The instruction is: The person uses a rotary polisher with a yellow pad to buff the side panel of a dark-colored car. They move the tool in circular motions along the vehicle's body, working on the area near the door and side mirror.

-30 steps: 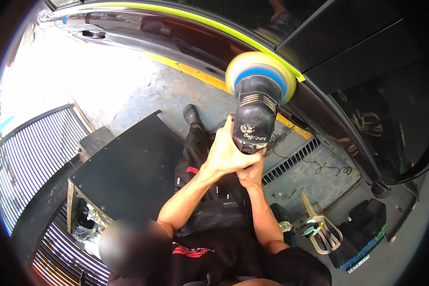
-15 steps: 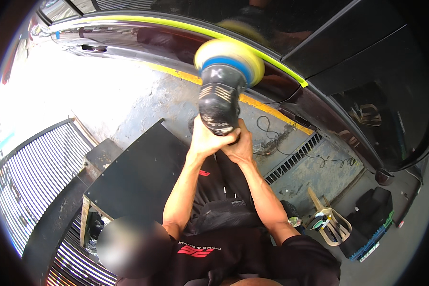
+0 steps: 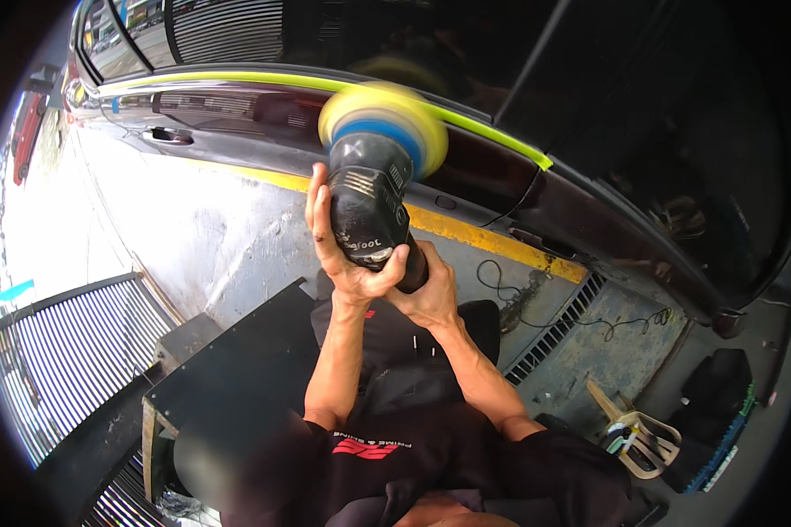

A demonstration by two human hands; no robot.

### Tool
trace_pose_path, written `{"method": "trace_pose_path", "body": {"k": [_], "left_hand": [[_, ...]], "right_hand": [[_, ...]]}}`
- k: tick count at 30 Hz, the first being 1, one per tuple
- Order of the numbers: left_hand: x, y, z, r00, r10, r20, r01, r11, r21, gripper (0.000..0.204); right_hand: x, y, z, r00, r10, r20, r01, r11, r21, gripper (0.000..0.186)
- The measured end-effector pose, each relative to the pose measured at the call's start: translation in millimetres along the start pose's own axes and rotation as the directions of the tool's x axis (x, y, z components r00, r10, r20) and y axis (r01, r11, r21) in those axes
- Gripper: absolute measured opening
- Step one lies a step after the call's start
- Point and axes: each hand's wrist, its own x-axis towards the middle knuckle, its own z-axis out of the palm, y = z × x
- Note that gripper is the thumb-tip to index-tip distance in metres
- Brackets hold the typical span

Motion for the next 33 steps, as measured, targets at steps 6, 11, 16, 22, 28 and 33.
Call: {"method": "trace_pose_path", "body": {"k": [6,11,16,22,28,33], "left_hand": [[3,13,19,0.997,0.074,0.022,-0.070,0.988,-0.136,0.103],[-18,23,47,0.994,0.083,-0.068,-0.100,0.942,-0.320,0.104],[-44,25,67,0.979,0.180,-0.094,-0.201,0.912,-0.356,0.091],[-72,59,74,0.964,0.258,-0.064,-0.258,0.856,-0.448,0.068],[-38,41,53,0.868,0.457,0.192,-0.302,0.795,-0.526,0.067],[-43,60,64,0.883,0.466,-0.051,-0.432,0.767,-0.474,0.070]], "right_hand": [[-6,19,-34,0.971,-0.178,0.159,0.168,0.983,0.075,0.095],[1,79,-45,0.785,-0.608,0.116,0.595,0.793,0.133,0.109],[-5,120,-43,0.732,-0.675,0.091,0.658,0.736,0.159,0.114],[-19,124,-34,0.799,-0.600,0.027,0.521,0.715,0.467,0.109],[-13,116,-36,0.715,-0.690,-0.114,0.659,0.609,0.442,0.098],[-38,98,-28,0.785,-0.602,-0.143,0.556,0.584,0.592,0.090]]}}
